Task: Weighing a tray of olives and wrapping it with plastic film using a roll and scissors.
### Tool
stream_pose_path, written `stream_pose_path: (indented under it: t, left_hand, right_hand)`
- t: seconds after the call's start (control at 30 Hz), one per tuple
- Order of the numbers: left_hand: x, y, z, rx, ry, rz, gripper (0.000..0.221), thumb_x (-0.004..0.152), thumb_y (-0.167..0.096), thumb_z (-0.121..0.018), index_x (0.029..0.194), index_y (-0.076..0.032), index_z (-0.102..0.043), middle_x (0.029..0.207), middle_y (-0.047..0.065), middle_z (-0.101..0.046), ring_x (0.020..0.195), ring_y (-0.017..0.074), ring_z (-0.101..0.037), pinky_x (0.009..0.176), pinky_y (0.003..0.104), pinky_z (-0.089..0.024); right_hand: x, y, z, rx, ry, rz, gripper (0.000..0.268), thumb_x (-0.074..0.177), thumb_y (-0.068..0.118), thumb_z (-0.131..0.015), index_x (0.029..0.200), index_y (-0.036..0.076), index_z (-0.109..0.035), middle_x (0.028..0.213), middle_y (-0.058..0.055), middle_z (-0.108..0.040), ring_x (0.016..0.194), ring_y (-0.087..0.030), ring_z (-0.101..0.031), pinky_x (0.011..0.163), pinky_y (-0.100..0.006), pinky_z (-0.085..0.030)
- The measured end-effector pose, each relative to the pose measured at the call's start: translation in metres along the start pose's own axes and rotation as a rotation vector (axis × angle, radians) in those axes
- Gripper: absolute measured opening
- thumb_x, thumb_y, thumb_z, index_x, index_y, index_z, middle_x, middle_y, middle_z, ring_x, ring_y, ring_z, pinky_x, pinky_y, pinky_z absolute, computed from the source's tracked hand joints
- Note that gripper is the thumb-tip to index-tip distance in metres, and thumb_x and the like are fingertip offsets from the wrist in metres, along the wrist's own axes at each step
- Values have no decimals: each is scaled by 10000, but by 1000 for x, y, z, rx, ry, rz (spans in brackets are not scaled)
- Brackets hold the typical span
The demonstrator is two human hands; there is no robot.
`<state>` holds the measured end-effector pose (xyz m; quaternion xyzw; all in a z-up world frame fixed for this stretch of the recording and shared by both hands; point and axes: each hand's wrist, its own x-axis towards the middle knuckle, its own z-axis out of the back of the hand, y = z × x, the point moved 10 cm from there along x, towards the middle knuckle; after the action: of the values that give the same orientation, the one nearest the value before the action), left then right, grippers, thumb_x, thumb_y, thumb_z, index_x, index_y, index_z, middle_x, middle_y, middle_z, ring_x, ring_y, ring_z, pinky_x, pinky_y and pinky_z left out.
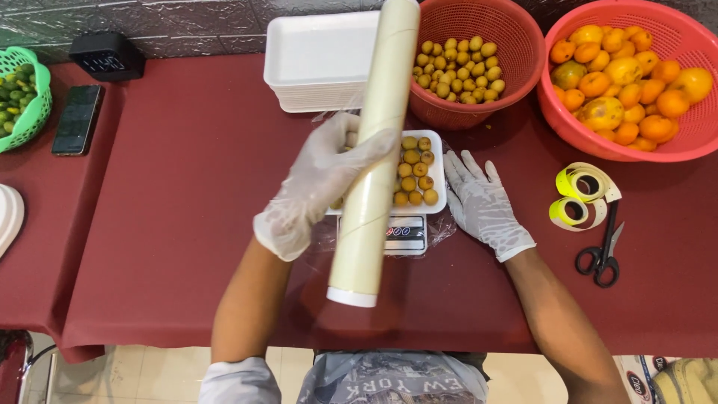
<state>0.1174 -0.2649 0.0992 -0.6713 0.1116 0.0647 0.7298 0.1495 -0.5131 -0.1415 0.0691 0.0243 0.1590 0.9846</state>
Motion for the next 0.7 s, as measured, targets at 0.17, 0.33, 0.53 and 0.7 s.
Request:
stream_pose_path:
  t: [0.17,0.33,0.53,0.7]
  left_hand:
    - [-14,-8,-32,-4,20,27,520,748,-374,-852,1056,13,-693,772,60,-683,639,148,-710,556,289,-636]
    - [27,32,-50,32,76,11,574,748,-432,-844,1073,9,-674,788,59,-697,684,158,-738,585,288,-648]
    - [47,58,-71,60,68,55,610,727,-461,-856,1083,-5,-662,805,67,-722,684,181,-758,527,306,-646]
    - [39,58,-76,229,61,130,695,670,-554,-841,1128,-56,-682,875,30,-742,831,185,-777,730,343,-678]
  right_hand:
    - [-1,-4,-2,33,-20,26,670,1052,391,-407,1676,250,-208,1726,47,-227,1599,-184,-126,1264,-491,-60]
    - [-2,-4,0,51,-32,45,672,1050,385,-421,1676,242,-221,1722,35,-239,1602,-199,-117,1262,-486,-65]
    - [-3,-2,24,183,-38,20,612,1072,342,-446,1652,238,-281,1711,46,-267,1595,-211,-134,1270,-484,-102]
    - [-8,-19,47,513,-270,31,549,1062,178,-544,1598,218,-430,1633,-18,-417,1526,-243,-309,1272,-422,-253]
